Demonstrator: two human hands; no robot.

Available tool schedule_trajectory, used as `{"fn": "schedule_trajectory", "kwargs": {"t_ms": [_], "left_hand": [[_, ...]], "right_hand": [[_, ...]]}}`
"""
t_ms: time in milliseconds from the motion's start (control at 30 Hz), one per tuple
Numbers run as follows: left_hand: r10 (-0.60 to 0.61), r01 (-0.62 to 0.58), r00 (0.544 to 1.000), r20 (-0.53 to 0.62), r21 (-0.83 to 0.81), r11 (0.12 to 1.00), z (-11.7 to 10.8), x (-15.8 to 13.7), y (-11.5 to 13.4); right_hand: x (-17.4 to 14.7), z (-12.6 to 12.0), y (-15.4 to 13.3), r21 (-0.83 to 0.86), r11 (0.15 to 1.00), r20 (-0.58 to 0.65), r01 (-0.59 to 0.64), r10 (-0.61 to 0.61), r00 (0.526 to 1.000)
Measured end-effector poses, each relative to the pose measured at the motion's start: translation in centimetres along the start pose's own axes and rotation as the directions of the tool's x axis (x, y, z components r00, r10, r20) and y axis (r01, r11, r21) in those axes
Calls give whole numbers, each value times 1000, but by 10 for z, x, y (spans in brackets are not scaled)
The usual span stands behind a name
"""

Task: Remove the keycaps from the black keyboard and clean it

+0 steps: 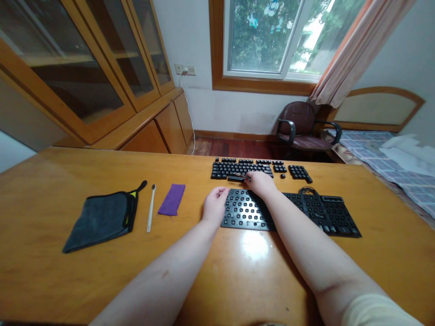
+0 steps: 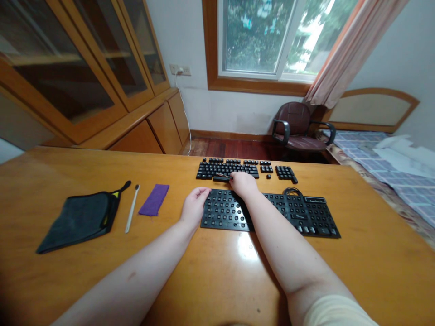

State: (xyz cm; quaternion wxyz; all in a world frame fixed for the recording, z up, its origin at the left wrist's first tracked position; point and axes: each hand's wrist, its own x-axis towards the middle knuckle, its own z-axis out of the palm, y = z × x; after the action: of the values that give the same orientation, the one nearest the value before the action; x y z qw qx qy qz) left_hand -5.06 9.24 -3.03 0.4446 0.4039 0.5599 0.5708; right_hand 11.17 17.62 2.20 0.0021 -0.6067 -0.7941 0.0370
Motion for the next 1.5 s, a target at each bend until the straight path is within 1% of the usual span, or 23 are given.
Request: {"fn": "schedule_trajectory", "kwargs": {"t_ms": [700, 1200, 1500], "left_hand": [[16, -16, 1000, -6, 2, 1000, 1, 0, 2], [7, -7, 1000, -4, 9, 1000, 1, -1, 4], [7, -7, 1000, -1, 13, 1000, 1, 0, 2]], "right_hand": [[5, 3, -1, 9, 1000, -38, -21, 22, 999], [4, -2, -5, 12, 998, -3, -55, 55, 998], [3, 0, -7, 18, 998, -21, -59, 59, 998]]}}
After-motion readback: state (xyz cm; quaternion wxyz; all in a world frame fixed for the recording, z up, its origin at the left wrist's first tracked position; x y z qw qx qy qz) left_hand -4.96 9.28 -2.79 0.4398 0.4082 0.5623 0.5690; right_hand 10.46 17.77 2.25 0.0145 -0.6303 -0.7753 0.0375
